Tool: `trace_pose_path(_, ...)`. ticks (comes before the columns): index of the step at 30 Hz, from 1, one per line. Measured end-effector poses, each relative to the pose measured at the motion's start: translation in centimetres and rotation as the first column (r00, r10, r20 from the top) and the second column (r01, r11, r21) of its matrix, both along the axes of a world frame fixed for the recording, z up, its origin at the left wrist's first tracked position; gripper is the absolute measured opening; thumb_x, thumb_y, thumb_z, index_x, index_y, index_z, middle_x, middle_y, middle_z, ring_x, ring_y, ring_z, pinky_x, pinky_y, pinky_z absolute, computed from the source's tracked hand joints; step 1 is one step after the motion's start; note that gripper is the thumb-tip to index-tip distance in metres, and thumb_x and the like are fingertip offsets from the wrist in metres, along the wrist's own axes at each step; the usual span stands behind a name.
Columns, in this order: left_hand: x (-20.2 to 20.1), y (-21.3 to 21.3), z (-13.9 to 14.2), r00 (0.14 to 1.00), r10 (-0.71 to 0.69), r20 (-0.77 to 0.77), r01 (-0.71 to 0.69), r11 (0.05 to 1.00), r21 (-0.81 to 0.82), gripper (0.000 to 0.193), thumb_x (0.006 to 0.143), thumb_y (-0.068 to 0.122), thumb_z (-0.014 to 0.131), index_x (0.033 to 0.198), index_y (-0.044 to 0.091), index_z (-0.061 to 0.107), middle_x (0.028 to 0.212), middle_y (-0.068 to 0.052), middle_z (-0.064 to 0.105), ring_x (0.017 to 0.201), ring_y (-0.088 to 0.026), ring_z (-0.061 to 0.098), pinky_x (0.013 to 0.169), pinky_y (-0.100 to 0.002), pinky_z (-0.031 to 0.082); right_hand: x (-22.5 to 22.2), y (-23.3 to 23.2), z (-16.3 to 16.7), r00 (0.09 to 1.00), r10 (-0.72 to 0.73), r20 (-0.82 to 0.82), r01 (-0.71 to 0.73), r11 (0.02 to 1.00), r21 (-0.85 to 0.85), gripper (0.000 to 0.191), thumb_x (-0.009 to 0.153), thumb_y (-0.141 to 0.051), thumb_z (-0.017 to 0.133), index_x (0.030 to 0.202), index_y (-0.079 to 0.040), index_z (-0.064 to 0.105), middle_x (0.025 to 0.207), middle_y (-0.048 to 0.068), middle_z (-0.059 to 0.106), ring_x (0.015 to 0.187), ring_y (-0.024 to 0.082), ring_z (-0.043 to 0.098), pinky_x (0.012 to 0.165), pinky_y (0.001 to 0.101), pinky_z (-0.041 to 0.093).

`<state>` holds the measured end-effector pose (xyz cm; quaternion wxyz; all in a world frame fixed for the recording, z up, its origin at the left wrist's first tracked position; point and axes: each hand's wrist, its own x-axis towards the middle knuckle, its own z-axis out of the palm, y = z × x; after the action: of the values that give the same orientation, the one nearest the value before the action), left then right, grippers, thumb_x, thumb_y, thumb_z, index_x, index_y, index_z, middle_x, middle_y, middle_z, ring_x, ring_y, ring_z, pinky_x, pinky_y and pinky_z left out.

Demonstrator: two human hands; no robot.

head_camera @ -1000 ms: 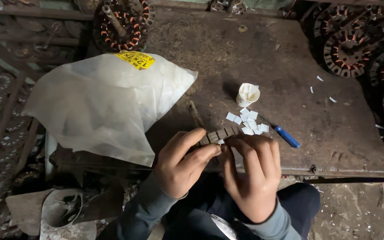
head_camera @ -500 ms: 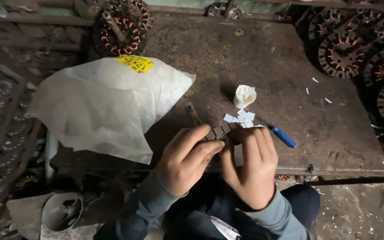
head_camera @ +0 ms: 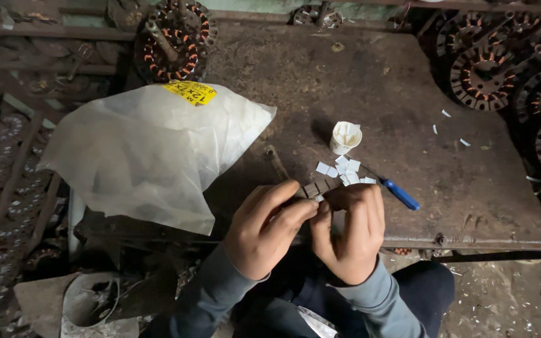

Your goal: The person inserts small white insulating pieces into the slots of a circular motor stator. They use a screwdriver to push the pieces into place and rotate the stator to access different slots.

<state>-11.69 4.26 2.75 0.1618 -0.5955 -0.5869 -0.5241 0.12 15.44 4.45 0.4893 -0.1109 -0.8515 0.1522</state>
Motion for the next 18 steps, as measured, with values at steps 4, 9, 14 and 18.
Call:
trace_pose_path(4,-0.2,0.0,-0.1,0.999,0.008,0.035,-0.009,1.0,0.023,0.039,0.092,0.002,0.082,0.125,0.006,0.063,0.129,-0.014,0.062,0.104,-0.033,0.068,0.089,-0.041,0.058,0.3,-1.3,1.9,0.997,-0.04,0.068,0.041,0.999,-0.011,0.023,0.085,0.01,0.069,0.105,0.004,0.059,0.099,0.017,0.062,0.089,0.037,0.059,0.078,0.0443,0.049)
trace_pose_path(9,-0.3,-0.7,0.4,1.0,-0.007,-0.015,0.006,0.999,-0.05,0.035,0.088,0.0,0.08,0.12,0.006,0.068,0.127,-0.015,0.061,0.103,-0.033,0.068,0.09,-0.041,0.059,1.8,-1.5,4.6,0.959,-0.034,0.283,0.022,0.999,0.045,0.028,0.078,0.009,0.072,0.105,0.004,0.064,0.095,0.017,0.064,0.085,0.036,0.06,0.074,0.0437,0.05)
trace_pose_path(14,-0.9,-0.5,0.9,0.997,-0.072,-0.032,0.07,0.996,-0.062,0.035,0.087,0.002,0.082,0.119,0.003,0.07,0.127,-0.02,0.06,0.097,-0.034,0.066,0.085,-0.042,0.057,1.5,-0.2,4.8,0.956,0.051,0.29,-0.044,0.999,-0.028,0.029,0.074,0.003,0.072,0.1,0.004,0.06,0.094,0.018,0.062,0.087,0.039,0.06,0.074,0.045,0.049)
trace_pose_path(18,-1.2,-0.3,0.9,0.996,-0.066,-0.056,0.063,0.996,-0.064,0.036,0.085,0.001,0.08,0.119,0.003,0.07,0.128,-0.02,0.06,0.097,-0.035,0.066,0.086,-0.042,0.057,0.9,-0.2,4.1,0.972,0.036,0.233,-0.017,0.997,-0.081,0.025,0.079,0.005,0.071,0.103,0.005,0.061,0.095,0.018,0.062,0.086,0.038,0.06,0.074,0.0436,0.048)
